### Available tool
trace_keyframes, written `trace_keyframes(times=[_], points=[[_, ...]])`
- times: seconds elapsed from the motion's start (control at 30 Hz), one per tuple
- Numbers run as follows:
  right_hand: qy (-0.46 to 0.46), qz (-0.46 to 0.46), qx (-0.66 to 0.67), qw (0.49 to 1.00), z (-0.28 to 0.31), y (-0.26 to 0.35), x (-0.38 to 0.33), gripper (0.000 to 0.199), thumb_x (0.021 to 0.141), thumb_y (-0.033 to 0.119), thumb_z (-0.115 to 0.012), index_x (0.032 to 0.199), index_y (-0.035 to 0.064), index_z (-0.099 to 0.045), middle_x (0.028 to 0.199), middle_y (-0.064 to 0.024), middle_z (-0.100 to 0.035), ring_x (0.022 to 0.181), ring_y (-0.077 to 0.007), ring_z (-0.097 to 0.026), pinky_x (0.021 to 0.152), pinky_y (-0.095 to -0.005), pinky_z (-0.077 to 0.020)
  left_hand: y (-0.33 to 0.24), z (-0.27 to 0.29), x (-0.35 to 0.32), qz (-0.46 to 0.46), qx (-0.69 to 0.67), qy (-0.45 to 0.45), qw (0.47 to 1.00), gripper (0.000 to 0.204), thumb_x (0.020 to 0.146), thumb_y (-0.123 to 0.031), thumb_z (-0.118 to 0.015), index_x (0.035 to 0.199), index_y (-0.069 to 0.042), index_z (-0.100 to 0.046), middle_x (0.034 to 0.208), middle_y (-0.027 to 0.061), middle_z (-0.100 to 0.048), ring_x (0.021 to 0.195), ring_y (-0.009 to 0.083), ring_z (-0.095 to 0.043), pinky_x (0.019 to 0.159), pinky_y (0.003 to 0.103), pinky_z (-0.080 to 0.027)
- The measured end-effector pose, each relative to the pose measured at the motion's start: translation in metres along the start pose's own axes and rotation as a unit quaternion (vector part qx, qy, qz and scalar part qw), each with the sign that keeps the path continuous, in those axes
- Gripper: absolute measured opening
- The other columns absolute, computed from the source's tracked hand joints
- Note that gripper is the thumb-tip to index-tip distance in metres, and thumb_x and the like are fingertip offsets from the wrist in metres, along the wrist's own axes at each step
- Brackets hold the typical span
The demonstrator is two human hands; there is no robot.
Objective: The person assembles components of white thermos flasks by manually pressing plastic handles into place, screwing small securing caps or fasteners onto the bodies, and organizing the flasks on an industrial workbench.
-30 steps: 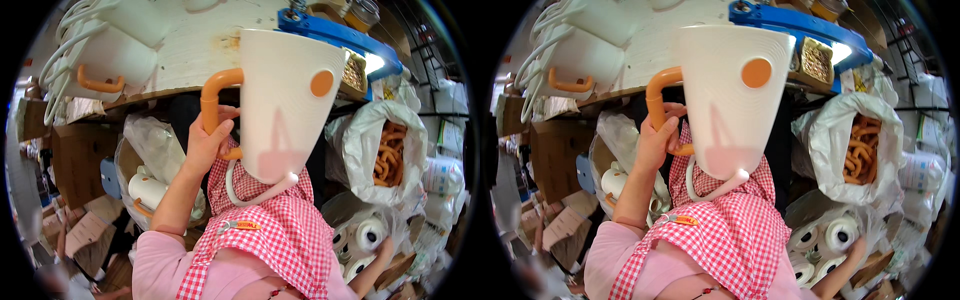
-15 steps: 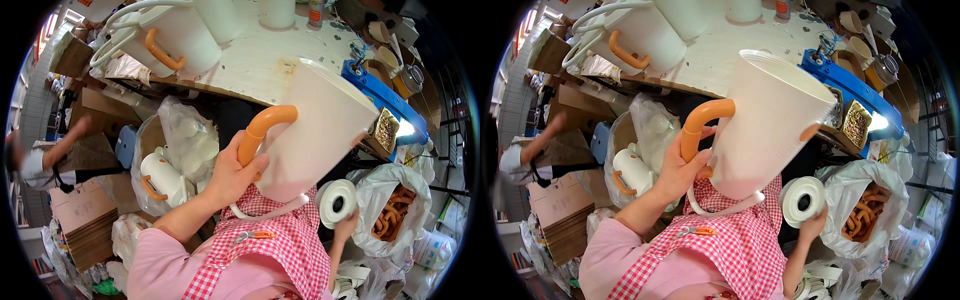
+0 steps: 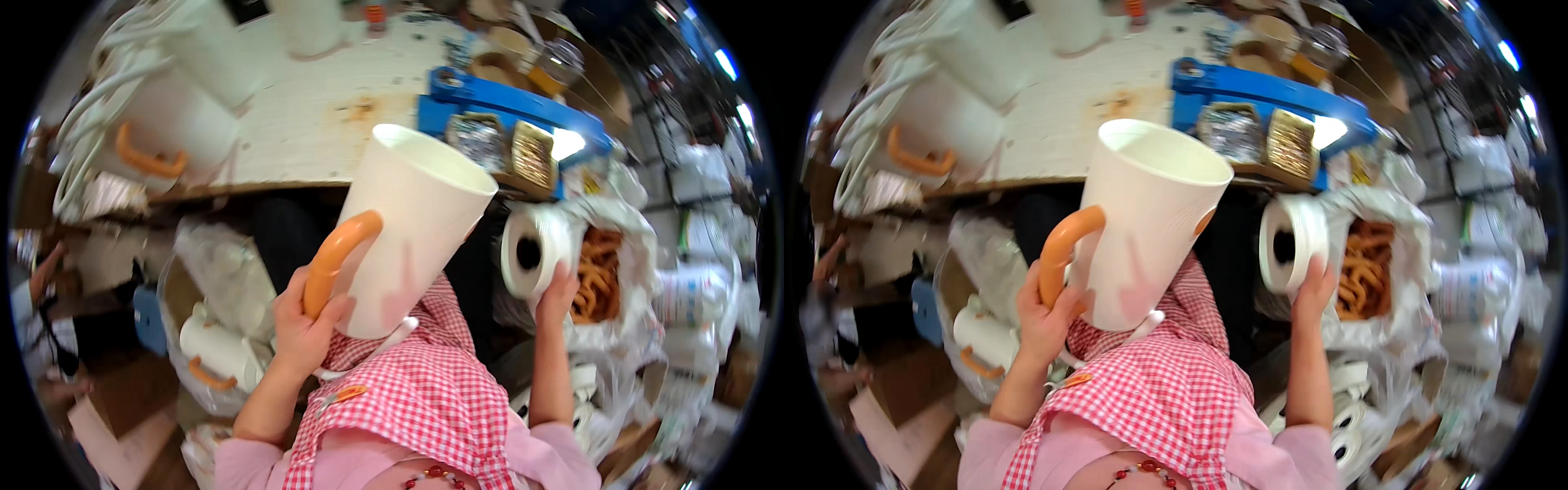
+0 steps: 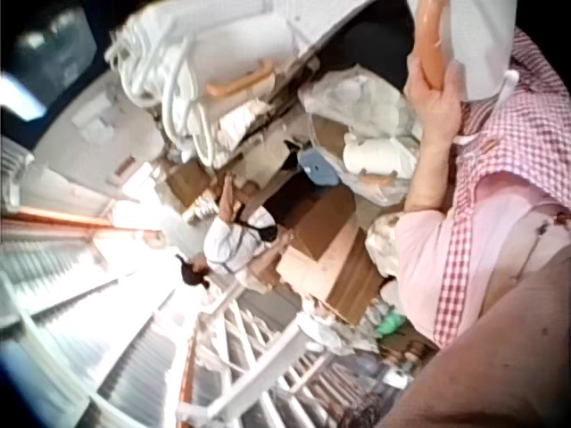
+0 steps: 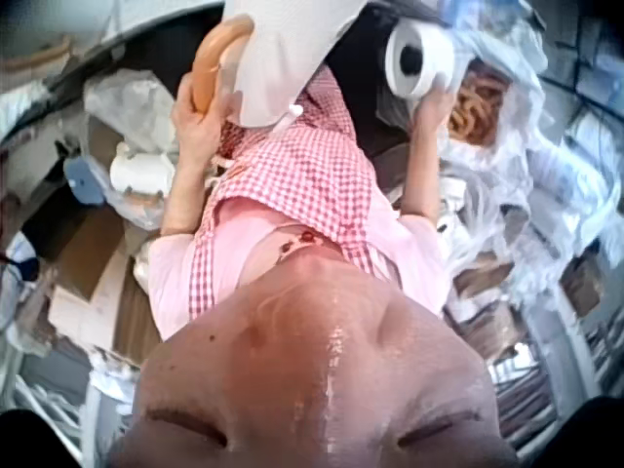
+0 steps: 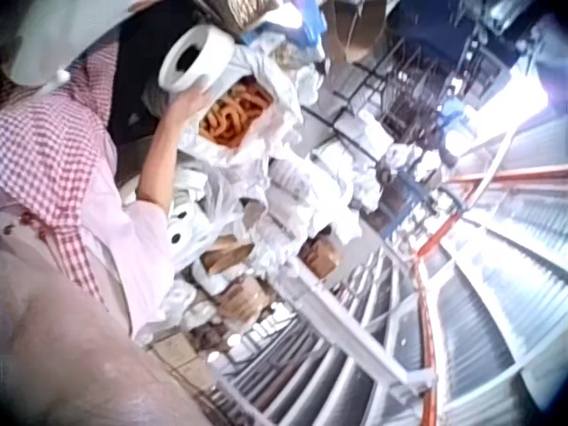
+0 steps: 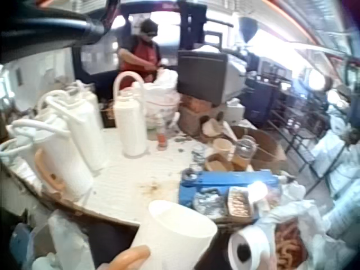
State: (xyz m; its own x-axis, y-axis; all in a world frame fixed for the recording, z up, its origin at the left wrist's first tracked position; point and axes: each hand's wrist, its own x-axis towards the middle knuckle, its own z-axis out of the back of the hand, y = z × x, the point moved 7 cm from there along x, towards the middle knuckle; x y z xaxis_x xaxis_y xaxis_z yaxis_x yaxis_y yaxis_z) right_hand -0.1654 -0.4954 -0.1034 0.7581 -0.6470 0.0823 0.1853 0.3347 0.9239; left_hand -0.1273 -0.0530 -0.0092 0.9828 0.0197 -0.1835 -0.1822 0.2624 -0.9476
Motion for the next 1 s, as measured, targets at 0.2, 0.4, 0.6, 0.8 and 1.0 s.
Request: trace_keyframes(times=[0.2,0.4,0.6,0.8,1.0], points=[[0.196,0.361,0.023,0.912,-0.034,0.207,0.026,0.07,0.065,0.036,-0.09,0.122,0.0005,-0.069,0.101,-0.007,-0.059,0.095,-0.0193,-0.056,0.082,-0.0317,-0.0458,-0.028,-0.037,-0.007,-0.16,0.075,0.117,0.977,0.051,0.073,-0.004,-0.082,0.121,0.001,-0.066,0.137,0.0205,-0.062,0.122,0.0286,-0.064,0.103,0.036,-0.048],[0.28,0.358,-0.024,0.89,-0.03,0.198,0.022,0.069,0.061,0.028,-0.09,0.124,0.0062,-0.071,0.094,-0.0058,-0.053,0.084,-0.02,-0.052,0.074,-0.0309,-0.0431,-0.024,-0.036,0.004,-0.176,0.059,0.154,0.971,0.048,0.072,-0.005,-0.083,0.118,0.001,-0.067,0.134,0.0256,-0.062,0.122,0.0331,-0.064,0.1,0.037,-0.05],[0.297,0.337,-0.067,0.891,-0.046,0.198,0.022,0.063,0.07,0.032,-0.085,0.125,0.0059,-0.07,0.09,-0.0059,-0.052,0.082,-0.0197,-0.052,0.073,-0.0314,-0.0425,-0.022,-0.04,0.01,-0.181,0.078,0.175,0.965,0.046,0.072,-0.005,-0.083,0.114,0.0,-0.067,0.131,0.0286,-0.062,0.117,0.035,-0.067,0.095,0.037,-0.053],[0.298,0.32,-0.08,0.896,-0.054,0.197,0.018,0.053,0.081,0.033,-0.078,0.125,0.0049,-0.069,0.088,-0.0064,-0.051,0.08,-0.0194,-0.051,0.071,-0.0316,-0.0415,-0.017,-0.049,0.009,-0.162,0.087,0.197,0.963,0.049,0.071,0.003,-0.078,0.117,0.002,-0.062,0.14,0.029,-0.056,0.121,0.0354,-0.064,0.101,0.035,-0.048],[0.298,0.267,-0.126,0.908,-0.077,0.21,0.018,0.044,0.087,0.03,-0.073,0.123,0.003,-0.069,0.09,-0.0087,-0.054,0.085,-0.0212,-0.054,0.077,-0.0324,-0.044,-0.014,-0.054,-0.001,-0.205,0.139,0.169,0.954,0.048,0.076,-0.008,-0.079,0.119,0.001,-0.059,0.143,0.0307,-0.051,0.099,0.0375,-0.07,0.082,0.037,-0.056]])
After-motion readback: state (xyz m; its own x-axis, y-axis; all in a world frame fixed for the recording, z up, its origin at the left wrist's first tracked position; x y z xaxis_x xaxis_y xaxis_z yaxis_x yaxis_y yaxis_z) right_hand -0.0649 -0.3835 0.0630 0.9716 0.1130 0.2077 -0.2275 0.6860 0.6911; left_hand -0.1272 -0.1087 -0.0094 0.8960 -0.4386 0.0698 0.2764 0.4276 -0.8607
